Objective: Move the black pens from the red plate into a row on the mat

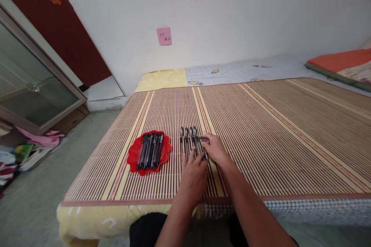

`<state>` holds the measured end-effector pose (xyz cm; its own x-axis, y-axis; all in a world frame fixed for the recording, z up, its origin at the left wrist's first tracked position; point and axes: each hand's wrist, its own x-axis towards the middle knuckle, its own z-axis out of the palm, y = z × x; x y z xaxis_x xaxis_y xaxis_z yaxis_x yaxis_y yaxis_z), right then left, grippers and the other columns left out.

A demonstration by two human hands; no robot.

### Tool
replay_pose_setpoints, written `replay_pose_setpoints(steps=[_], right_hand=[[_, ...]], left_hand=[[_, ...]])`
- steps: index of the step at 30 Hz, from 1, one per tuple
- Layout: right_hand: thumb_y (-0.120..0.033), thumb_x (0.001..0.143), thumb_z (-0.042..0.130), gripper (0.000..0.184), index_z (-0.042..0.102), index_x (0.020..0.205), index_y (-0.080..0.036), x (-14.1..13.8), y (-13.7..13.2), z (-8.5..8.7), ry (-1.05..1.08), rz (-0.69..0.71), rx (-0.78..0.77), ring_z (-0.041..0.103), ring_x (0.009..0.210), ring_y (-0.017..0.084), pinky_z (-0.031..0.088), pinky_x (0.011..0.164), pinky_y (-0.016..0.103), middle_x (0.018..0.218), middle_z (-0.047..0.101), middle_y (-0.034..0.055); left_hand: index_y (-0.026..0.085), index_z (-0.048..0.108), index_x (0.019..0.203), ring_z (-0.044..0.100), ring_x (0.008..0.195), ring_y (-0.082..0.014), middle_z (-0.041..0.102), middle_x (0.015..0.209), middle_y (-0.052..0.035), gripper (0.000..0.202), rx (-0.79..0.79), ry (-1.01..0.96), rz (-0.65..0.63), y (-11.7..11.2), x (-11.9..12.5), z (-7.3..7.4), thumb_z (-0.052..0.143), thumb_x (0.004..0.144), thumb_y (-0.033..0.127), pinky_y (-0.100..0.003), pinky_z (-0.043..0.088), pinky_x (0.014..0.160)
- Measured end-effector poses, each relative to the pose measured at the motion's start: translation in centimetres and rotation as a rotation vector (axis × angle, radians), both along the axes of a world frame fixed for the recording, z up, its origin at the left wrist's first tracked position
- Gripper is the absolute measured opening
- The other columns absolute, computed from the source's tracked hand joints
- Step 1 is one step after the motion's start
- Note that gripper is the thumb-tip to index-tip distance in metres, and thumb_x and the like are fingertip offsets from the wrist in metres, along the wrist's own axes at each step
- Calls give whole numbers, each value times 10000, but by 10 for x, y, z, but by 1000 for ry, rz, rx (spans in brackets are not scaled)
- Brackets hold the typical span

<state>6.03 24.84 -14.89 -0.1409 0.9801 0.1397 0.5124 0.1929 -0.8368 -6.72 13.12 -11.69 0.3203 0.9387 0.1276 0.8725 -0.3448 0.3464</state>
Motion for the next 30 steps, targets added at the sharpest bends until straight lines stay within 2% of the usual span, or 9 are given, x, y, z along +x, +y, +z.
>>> replay_pose_setpoints(steps=[5, 9, 16, 22, 26, 30], right_hand=[[-48, 851, 499, 388, 675, 1185, -138, -4, -5, 5, -254, -2, 121, 626, 1081, 206, 459, 997, 325, 1174, 649, 140], [-43, 880, 454, 419, 656, 1238, -128, -6, -6, 6, -340, 19, 110, 623, 1064, 207, 455, 971, 305, 1219, 601, 154], [-35, 883, 434, 395, 691, 1169, -125, -6, -7, 8, -309, 12, 111, 629, 1027, 196, 455, 957, 282, 1150, 629, 140], [-59, 894, 454, 339, 692, 1131, -107, -5, -6, 9, -302, 5, 127, 616, 1085, 218, 440, 1011, 309, 1122, 675, 141], [-57, 898, 452, 364, 662, 1191, -106, -6, -5, 6, -324, -38, 128, 607, 1114, 220, 436, 1011, 304, 1196, 644, 153], [-52, 902, 445, 335, 688, 1126, -110, -6, -4, 4, -343, -23, 126, 622, 1043, 200, 448, 956, 268, 1154, 630, 149]], left_hand=[[297, 601, 1301, 271, 1479, -361, 553, 1465, -5, 432, -17, 1, 4, 0, 1, -3, 484, 919, 134, -688, 157, 1189], [301, 583, 1326, 279, 1478, -359, 552, 1464, -17, 459, -16, 4, 5, 1, 1, -4, 484, 915, 124, -688, 174, 1186], [247, 610, 1280, 281, 1477, -360, 555, 1464, -34, 397, -8, -8, 23, 0, 1, -5, 486, 917, 142, -677, 182, 1191], [228, 603, 1280, 308, 1465, -358, 561, 1448, -57, 379, -8, -7, 47, 0, 4, -3, 540, 908, 191, -670, 180, 1194], [212, 604, 1277, 322, 1457, -355, 570, 1432, -70, 380, -17, -9, 54, -1, 5, -3, 569, 898, 209, -652, 192, 1200], [211, 608, 1269, 321, 1457, -356, 566, 1438, -63, 365, -26, -4, 55, -1, 5, -1, 551, 909, 213, -648, 198, 1200]])
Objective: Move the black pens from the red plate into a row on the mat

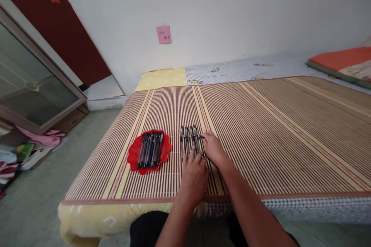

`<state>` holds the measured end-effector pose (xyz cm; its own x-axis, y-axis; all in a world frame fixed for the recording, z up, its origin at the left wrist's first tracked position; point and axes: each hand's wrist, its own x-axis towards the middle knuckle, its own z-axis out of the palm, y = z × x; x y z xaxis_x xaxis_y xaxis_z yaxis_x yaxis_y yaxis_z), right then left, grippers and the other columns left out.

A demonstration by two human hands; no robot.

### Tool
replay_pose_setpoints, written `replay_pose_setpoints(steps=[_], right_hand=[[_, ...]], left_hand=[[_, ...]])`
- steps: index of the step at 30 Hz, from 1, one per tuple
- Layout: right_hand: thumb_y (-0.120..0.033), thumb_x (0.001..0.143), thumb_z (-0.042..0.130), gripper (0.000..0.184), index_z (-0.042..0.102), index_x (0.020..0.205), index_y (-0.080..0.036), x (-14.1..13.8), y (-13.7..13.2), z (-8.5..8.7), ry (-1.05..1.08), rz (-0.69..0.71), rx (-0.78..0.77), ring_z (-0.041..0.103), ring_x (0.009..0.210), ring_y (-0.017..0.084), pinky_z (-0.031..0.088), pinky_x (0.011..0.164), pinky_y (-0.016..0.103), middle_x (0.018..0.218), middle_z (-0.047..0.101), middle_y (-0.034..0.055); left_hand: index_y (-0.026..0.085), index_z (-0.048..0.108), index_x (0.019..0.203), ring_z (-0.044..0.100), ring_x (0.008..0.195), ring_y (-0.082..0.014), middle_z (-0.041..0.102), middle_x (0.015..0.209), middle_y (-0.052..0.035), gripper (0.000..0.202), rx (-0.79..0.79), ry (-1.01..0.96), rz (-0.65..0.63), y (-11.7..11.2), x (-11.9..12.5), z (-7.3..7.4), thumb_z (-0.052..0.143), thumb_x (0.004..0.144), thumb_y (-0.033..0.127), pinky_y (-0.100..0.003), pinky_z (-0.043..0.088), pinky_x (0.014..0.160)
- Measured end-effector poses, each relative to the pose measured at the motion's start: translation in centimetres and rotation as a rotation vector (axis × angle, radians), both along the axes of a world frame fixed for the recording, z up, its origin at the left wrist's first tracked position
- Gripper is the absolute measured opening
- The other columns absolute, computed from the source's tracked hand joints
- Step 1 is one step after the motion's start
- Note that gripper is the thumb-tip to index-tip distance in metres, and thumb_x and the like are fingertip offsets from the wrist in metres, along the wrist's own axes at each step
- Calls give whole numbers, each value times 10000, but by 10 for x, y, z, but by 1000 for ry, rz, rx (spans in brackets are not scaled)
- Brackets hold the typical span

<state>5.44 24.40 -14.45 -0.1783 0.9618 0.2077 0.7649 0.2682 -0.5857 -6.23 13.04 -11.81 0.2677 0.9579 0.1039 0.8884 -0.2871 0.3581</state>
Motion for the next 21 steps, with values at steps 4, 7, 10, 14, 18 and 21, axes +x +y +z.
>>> replay_pose_setpoints(steps=[4, 7, 10, 14, 18, 21], right_hand=[[-46, 895, 459, 305, 687, 1083, -118, 0, -1, -1, 17, 7, 5, 617, 993, 181, 448, 920, 259, 1116, 621, 128], [-50, 895, 469, 274, 680, 1053, -123, 1, -1, -2, 31, 12, 19, 608, 969, 176, 445, 905, 261, 1079, 620, 114], [-46, 891, 469, 265, 675, 1037, -127, 1, -1, -2, 44, 1, 24, 604, 968, 177, 446, 900, 263, 1080, 620, 115], [-25, 889, 439, 374, 637, 1193, -116, 0, -2, -1, 51, 6, 13, 595, 1074, 193, 437, 957, 277, 1187, 602, 140], [-46, 912, 419, 382, 660, 1197, -128, 0, -1, 0, 31, 30, -23, 607, 1077, 203, 451, 952, 286, 1194, 599, 148], [-49, 908, 430, 378, 663, 1193, -133, -1, -2, 2, 24, 20, -15, 611, 1065, 211, 455, 953, 301, 1199, 594, 151]], left_hand=[[213, 607, 1261, 301, 1471, -344, 556, 1452, -44, 344, 1, 11, 6, -1, 0, 1, 522, 927, 217, -635, 202, 1205], [220, 597, 1272, 292, 1477, -334, 555, 1456, -30, 348, 5, 17, 11, -1, 0, 0, 513, 934, 220, -630, 201, 1209], [222, 576, 1305, 295, 1476, -328, 552, 1459, -29, 381, 12, 20, 12, -1, -1, -1, 522, 928, 220, -620, 209, 1211], [225, 569, 1320, 321, 1461, -333, 556, 1457, -32, 394, 19, 18, 17, -1, -2, -2, 530, 927, 226, -620, 221, 1208], [265, 612, 1252, 308, 1468, -335, 546, 1461, -22, 330, 28, 16, 6, -2, -2, -1, 527, 936, 223, -638, 218, 1199], [287, 625, 1231, 308, 1468, -335, 548, 1452, -21, 312, 37, 22, 4, -2, -2, 0, 518, 945, 225, -645, 227, 1191]])
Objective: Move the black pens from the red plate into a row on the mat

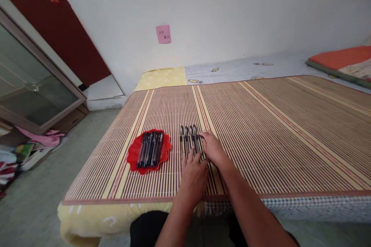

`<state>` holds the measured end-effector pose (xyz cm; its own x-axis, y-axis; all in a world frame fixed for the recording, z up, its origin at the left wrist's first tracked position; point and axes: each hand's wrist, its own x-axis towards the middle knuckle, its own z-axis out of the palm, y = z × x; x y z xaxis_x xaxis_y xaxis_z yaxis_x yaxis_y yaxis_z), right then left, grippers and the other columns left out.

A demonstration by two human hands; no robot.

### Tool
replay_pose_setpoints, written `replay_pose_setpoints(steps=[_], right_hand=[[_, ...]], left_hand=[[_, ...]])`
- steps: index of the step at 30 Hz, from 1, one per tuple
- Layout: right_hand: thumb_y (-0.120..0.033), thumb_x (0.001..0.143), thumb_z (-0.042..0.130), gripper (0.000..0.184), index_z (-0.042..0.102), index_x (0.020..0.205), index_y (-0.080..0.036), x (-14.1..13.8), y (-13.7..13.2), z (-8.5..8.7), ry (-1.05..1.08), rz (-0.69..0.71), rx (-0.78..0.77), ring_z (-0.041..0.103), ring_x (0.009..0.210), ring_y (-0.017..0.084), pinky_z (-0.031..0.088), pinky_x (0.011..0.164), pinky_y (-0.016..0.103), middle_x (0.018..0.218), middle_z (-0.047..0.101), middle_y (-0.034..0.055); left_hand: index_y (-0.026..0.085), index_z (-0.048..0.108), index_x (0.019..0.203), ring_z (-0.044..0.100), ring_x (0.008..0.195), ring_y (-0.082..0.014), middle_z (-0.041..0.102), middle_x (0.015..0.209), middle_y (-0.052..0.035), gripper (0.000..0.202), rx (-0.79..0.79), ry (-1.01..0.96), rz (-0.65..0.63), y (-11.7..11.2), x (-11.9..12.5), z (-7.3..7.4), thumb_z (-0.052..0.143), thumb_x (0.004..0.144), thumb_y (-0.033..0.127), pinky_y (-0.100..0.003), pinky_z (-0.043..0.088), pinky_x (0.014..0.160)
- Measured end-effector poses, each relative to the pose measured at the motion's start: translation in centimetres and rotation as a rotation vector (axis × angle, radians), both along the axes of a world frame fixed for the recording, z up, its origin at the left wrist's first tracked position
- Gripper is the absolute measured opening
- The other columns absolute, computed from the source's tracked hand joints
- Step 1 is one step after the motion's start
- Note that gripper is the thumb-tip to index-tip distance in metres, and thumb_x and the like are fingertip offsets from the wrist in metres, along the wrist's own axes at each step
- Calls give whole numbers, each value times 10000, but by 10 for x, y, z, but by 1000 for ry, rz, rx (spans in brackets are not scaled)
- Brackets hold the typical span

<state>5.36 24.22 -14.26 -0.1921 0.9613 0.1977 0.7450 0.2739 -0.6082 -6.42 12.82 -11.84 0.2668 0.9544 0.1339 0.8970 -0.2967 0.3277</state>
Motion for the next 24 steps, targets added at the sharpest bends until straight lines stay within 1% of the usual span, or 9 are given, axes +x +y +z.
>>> replay_pose_setpoints(steps=[3, 6, 11, 16, 19, 22, 24], right_hand=[[-40, 897, 436, 415, 634, 1249, -135, -1, -1, 3, -20, -7, -3, 613, 1057, 210, 457, 946, 301, 1215, 582, 152], [-71, 899, 473, 407, 629, 1267, -147, -1, -2, 4, -51, 5, -31, 619, 1044, 209, 462, 935, 300, 1228, 570, 141], [-88, 888, 526, 345, 646, 1207, -145, 0, 1, 1, -32, -6, -15, 603, 1081, 201, 443, 967, 288, 1212, 575, 120], [-131, 922, 508, 303, 635, 1196, -104, 0, 1, 3, -61, -54, -25, 604, 1062, 223, 442, 950, 305, 1194, 584, 155], [-103, 909, 512, 268, 654, 1136, -118, 1, 1, 4, -77, -53, -29, 609, 1023, 203, 436, 924, 281, 1147, 595, 137], [-85, 893, 525, 233, 662, 1075, -134, 1, 2, 3, -63, -44, -28, 603, 998, 182, 430, 899, 259, 1097, 611, 110], [-85, 890, 530, 230, 657, 1075, -135, 0, 3, 1, -44, -49, -25, 597, 1003, 176, 427, 892, 251, 1085, 621, 103]], left_hand=[[279, 632, 1222, 332, 1457, -329, 567, 1427, -27, 299, 7, 11, 3, 0, 1, -1, 501, 957, 236, -636, 234, 1193], [259, 630, 1228, 336, 1455, -322, 575, 1421, -22, 306, 10, 21, -1, 0, 1, -2, 487, 960, 225, -630, 230, 1199], [237, 632, 1229, 334, 1457, -317, 576, 1426, -27, 313, 4, 30, 3, 0, 2, -4, 500, 946, 215, -627, 222, 1204], [230, 641, 1213, 334, 1457, -318, 569, 1433, -40, 305, -23, 32, 12, 1, 3, -6, 541, 926, 243, -602, 236, 1209], [224, 625, 1237, 335, 1457, -313, 568, 1431, -43, 321, -26, 30, 15, 1, 4, -6, 543, 929, 261, -589, 240, 1213], [212, 604, 1265, 335, 1457, -319, 560, 1434, -57, 347, -30, 29, 18, 0, 5, -5, 544, 929, 274, -604, 229, 1212], [205, 594, 1279, 331, 1459, -320, 553, 1439, -64, 362, -30, 27, 18, -1, 5, -5, 542, 929, 282, -612, 220, 1212]])
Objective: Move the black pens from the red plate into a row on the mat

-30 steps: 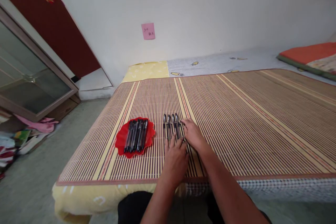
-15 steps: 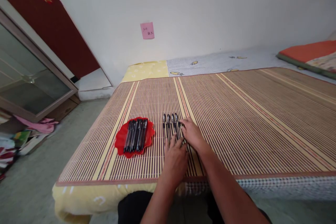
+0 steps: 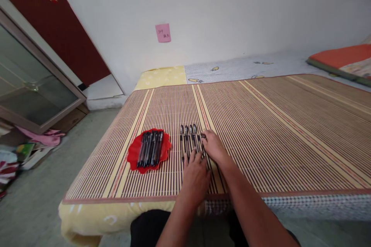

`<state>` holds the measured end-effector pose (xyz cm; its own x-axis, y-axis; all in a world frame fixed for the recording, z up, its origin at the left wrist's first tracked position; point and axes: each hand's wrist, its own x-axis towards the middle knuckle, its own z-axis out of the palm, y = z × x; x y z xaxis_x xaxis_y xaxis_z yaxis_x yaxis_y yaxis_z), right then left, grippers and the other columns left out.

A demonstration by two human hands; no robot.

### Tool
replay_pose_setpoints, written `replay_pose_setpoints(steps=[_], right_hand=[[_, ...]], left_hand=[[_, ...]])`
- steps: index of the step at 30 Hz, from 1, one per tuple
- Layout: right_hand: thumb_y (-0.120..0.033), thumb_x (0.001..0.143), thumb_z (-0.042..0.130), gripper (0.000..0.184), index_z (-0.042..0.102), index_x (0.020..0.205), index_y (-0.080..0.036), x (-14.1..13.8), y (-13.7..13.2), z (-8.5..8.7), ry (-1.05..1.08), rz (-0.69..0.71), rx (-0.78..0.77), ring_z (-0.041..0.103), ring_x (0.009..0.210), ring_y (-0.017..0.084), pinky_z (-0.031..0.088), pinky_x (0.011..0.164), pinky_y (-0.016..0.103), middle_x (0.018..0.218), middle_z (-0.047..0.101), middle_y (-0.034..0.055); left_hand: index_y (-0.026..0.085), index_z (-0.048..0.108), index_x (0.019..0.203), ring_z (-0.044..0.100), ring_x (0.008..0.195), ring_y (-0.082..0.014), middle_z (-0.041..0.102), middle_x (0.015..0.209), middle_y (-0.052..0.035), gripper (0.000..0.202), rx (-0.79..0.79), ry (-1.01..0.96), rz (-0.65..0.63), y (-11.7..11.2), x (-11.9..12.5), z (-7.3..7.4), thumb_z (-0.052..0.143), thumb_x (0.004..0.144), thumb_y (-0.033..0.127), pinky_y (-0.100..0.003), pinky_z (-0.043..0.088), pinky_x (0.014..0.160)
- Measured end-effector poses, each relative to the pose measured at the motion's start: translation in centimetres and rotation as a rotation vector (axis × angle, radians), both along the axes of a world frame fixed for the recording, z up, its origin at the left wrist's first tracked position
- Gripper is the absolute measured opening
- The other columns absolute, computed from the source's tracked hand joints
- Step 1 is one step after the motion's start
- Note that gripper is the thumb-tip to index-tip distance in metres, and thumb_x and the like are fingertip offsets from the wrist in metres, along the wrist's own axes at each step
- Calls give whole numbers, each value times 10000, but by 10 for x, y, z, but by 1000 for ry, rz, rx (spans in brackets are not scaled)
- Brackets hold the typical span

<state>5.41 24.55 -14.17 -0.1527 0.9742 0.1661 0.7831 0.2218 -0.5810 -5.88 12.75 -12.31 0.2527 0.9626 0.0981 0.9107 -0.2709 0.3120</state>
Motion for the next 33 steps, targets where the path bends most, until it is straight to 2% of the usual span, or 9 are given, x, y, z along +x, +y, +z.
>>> replay_pose_setpoints(steps=[8, 13, 17, 21, 28, 33], right_hand=[[-98, 869, 553, 181, 683, 991, -129, 1, 5, -2, 43, -6, -5, 622, 958, 191, 446, 880, 278, 1034, 667, 117], [-67, 845, 553, 290, 669, 1098, -149, 4, 7, -5, 145, -6, -12, 647, 949, 180, 464, 881, 281, 1051, 705, 97], [-82, 846, 550, 232, 693, 1014, -154, 4, 5, -5, 147, 11, -31, 653, 913, 170, 470, 846, 266, 1016, 713, 91], [-70, 842, 532, 246, 692, 1011, -149, 4, 5, -4, 197, 16, -14, 656, 947, 177, 468, 878, 271, 1023, 718, 93], [-64, 842, 536, 224, 684, 992, -138, 4, 5, -8, 114, 13, 9, 617, 941, 178, 447, 877, 280, 1015, 666, 97], [-82, 859, 543, 199, 674, 992, -147, 4, 5, -11, 93, 15, 21, 597, 963, 174, 432, 893, 276, 1014, 652, 85]], left_hand=[[190, 587, 1281, 336, 1455, -316, 551, 1435, -86, 370, 10, 9, -11, 0, 1, -2, 528, 931, 296, -629, 215, 1207], [192, 585, 1277, 336, 1455, -315, 543, 1437, -93, 368, 14, 10, -13, -1, 1, -2, 525, 936, 316, -621, 218, 1208], [204, 577, 1296, 340, 1451, -325, 550, 1431, -87, 383, 11, 0, 1, -2, 2, -1, 527, 939, 332, -630, 214, 1204], [208, 555, 1332, 316, 1462, -346, 526, 1468, -87, 418, -4, -1, 8, -2, 1, -1, 538, 932, 326, -642, 218, 1195], [261, 498, 1397, 314, 1466, -324, 495, 1499, -59, 468, 34, -14, 7, -2, 0, 2, 540, 934, 311, -613, 211, 1209], [246, 572, 1303, 311, 1467, -316, 537, 1451, -55, 372, 52, -9, -6, -3, -1, 4, 532, 938, 305, -604, 209, 1215]])
